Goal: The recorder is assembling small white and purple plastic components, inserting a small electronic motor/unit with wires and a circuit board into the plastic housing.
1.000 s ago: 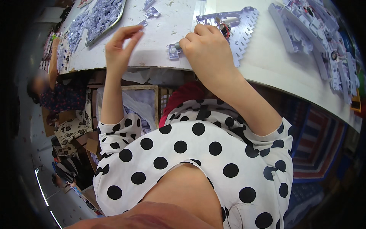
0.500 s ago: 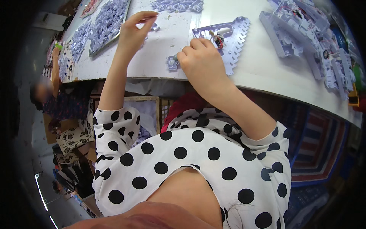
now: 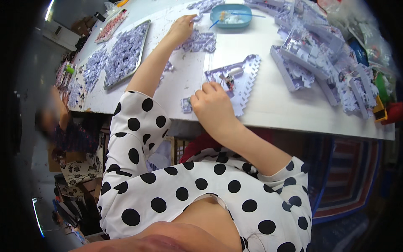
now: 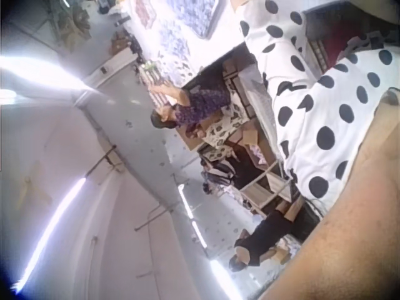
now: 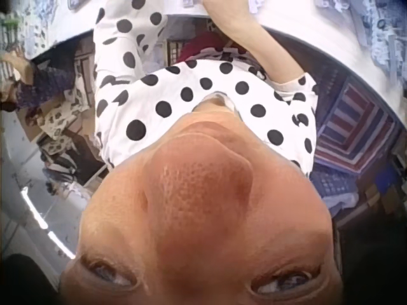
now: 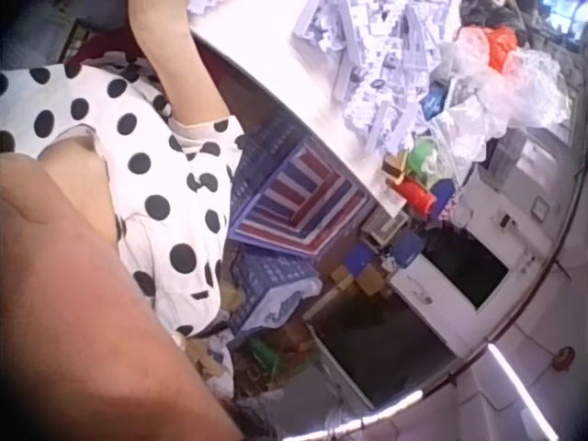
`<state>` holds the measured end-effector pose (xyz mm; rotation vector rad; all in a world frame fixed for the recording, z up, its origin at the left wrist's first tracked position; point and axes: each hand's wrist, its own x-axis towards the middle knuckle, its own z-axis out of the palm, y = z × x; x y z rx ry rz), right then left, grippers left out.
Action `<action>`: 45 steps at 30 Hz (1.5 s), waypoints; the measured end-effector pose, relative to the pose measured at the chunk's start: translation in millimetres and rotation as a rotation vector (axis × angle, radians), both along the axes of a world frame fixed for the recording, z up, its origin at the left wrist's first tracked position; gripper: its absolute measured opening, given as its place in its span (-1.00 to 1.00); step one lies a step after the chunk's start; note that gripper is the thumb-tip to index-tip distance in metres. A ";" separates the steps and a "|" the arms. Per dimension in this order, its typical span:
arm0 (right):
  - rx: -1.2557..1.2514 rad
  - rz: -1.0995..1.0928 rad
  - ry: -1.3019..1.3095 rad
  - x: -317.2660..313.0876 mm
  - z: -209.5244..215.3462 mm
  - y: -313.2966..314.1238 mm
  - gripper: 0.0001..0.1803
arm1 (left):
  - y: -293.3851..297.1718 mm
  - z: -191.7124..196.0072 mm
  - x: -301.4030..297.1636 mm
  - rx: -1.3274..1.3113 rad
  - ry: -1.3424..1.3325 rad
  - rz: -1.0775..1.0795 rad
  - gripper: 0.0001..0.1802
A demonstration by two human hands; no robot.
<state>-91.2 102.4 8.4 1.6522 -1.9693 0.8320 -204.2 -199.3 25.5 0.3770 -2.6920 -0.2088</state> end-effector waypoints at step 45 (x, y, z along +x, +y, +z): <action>0.087 -0.009 -0.033 -4.3 8.8 11.4 -0.83 | 107.8 3.0 261.2 0.846 0.063 -0.350 -0.58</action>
